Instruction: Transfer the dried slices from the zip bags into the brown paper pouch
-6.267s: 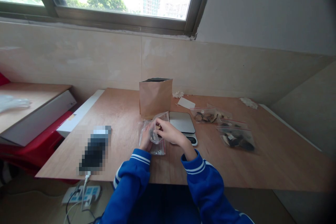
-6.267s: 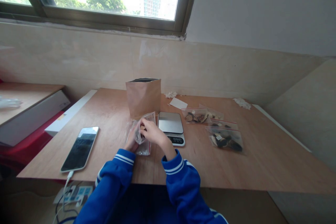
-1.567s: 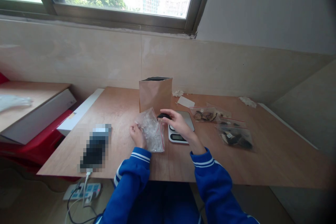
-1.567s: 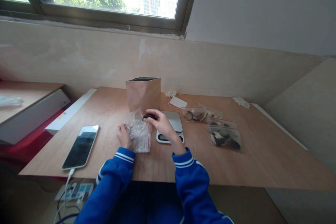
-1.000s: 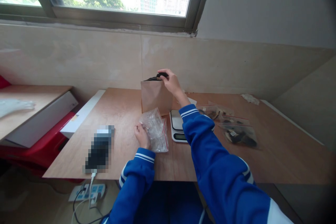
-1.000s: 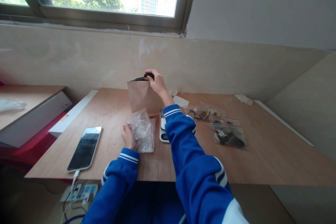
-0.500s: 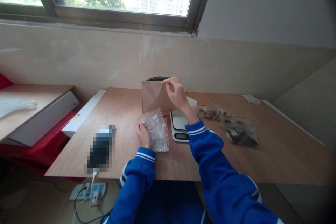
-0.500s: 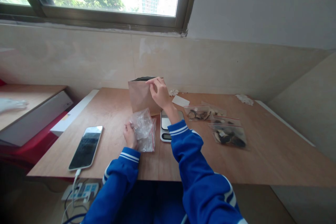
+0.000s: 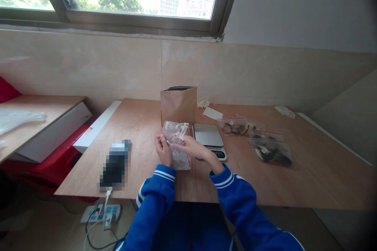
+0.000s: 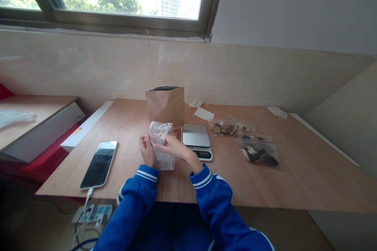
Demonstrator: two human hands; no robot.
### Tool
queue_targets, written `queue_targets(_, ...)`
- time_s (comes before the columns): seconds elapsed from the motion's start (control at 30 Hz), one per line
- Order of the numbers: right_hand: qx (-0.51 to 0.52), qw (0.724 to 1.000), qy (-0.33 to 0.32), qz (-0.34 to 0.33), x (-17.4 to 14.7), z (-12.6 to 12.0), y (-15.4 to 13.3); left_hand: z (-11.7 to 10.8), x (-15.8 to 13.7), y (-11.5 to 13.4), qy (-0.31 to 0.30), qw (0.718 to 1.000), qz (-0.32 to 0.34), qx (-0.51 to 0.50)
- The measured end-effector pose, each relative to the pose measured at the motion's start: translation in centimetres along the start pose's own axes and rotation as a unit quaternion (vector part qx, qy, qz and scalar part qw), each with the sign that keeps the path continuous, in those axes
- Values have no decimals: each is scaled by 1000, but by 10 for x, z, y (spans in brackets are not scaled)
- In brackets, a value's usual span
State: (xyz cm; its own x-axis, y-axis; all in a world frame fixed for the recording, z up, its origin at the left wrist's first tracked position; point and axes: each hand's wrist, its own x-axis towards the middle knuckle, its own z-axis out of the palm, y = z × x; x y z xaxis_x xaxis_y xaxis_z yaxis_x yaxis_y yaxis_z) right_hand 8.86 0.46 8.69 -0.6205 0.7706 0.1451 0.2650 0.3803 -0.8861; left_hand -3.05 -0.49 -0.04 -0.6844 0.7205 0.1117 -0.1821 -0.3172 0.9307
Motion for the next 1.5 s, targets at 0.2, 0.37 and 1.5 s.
queue_targets(0.2, 23, 999, -44, 3, -2, 4, 9, 1, -3, -1, -22, 999, -21, -31)
queue_targets(0.37, 74, 997, -24, 10, -6, 2, 20, 2, -2, -6, -53, 998, -18, -3)
queue_targets(1.5, -234, 910, 284, -189, 132, -79, -33, -2, 8, -15, 2, 996, -17, 85)
